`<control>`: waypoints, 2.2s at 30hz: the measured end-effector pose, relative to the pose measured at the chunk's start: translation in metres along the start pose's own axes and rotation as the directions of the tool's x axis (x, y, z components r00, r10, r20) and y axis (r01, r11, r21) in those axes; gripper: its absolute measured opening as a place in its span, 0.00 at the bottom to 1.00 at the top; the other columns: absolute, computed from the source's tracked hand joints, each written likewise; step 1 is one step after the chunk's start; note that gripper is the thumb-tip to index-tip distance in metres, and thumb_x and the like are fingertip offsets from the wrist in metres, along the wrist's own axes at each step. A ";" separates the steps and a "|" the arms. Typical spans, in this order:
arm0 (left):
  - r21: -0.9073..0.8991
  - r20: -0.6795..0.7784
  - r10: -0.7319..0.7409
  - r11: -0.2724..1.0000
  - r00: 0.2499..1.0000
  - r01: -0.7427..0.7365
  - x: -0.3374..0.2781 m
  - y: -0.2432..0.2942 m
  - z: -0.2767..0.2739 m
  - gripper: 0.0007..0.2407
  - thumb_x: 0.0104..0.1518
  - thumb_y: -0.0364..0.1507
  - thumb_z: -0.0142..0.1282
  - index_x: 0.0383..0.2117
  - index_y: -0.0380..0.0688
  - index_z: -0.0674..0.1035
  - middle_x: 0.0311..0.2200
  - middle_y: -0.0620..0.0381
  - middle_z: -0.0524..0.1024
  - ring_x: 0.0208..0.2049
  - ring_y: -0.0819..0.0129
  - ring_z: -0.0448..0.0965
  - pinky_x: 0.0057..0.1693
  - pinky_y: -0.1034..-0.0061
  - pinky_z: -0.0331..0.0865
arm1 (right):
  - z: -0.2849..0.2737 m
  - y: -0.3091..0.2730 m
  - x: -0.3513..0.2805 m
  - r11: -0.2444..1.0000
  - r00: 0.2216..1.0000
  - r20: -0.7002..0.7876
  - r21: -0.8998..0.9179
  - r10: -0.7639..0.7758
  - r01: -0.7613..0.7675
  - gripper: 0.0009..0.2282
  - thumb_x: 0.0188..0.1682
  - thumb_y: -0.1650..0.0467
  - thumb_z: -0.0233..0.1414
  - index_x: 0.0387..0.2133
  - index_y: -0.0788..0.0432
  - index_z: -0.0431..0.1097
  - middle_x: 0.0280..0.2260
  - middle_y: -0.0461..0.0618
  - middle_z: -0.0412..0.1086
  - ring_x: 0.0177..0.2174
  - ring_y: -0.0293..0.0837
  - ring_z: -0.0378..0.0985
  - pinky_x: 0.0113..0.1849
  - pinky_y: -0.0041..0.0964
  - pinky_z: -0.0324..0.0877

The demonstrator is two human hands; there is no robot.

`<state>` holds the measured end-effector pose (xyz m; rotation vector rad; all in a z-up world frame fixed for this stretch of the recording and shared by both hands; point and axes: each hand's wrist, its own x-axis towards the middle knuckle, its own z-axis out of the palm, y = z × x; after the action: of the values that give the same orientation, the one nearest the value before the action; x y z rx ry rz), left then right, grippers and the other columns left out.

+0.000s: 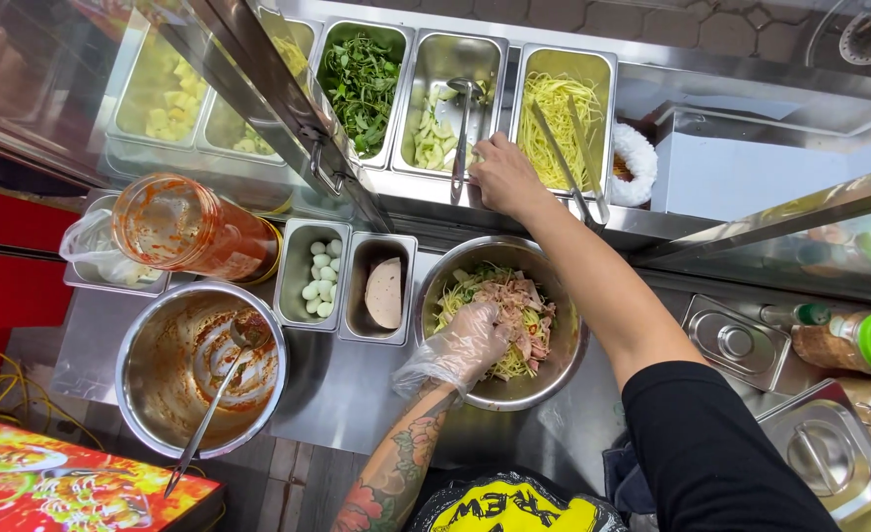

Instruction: Preparing a salad by cutting meat, adding seasonings, and mixing ingredients by hand.

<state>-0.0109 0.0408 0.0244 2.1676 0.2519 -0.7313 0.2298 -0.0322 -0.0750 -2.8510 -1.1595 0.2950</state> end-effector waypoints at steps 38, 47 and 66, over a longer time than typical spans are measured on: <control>0.553 -0.109 0.401 0.785 0.909 -0.280 0.024 -0.002 0.024 0.17 0.64 0.42 0.60 0.30 0.38 0.79 0.27 0.42 0.79 0.29 0.52 0.81 0.38 0.60 0.76 | 0.194 -0.089 -0.525 0.554 0.363 -0.427 0.522 0.828 -0.648 0.23 0.53 0.67 0.57 0.60 0.67 0.66 0.62 0.69 0.56 0.61 0.68 0.58 0.61 0.61 0.54; 0.541 -0.146 0.512 0.757 0.847 -0.365 -0.016 0.017 0.011 0.04 0.58 0.22 0.53 0.36 0.37 0.77 0.32 0.41 0.80 0.35 0.47 0.83 0.41 0.59 0.76 | 0.209 -0.086 -0.520 0.576 0.297 -0.535 0.486 0.791 -0.657 0.22 0.54 0.63 0.55 0.57 0.64 0.68 0.60 0.65 0.60 0.60 0.65 0.61 0.60 0.61 0.55; 0.272 -0.068 0.271 0.931 0.960 -0.244 0.000 0.029 0.045 0.05 0.59 0.21 0.52 0.32 0.40 0.81 0.30 0.49 0.80 0.34 0.62 0.83 0.46 0.70 0.76 | 0.206 -0.083 -0.518 0.575 0.283 -0.550 0.481 0.786 -0.662 0.21 0.54 0.63 0.55 0.57 0.62 0.69 0.60 0.63 0.62 0.58 0.63 0.63 0.59 0.60 0.57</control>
<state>-0.0176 -0.0124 0.0210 2.4333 -0.0830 -0.5241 -0.2306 -0.3383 -0.1862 -2.6333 0.3839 -0.6802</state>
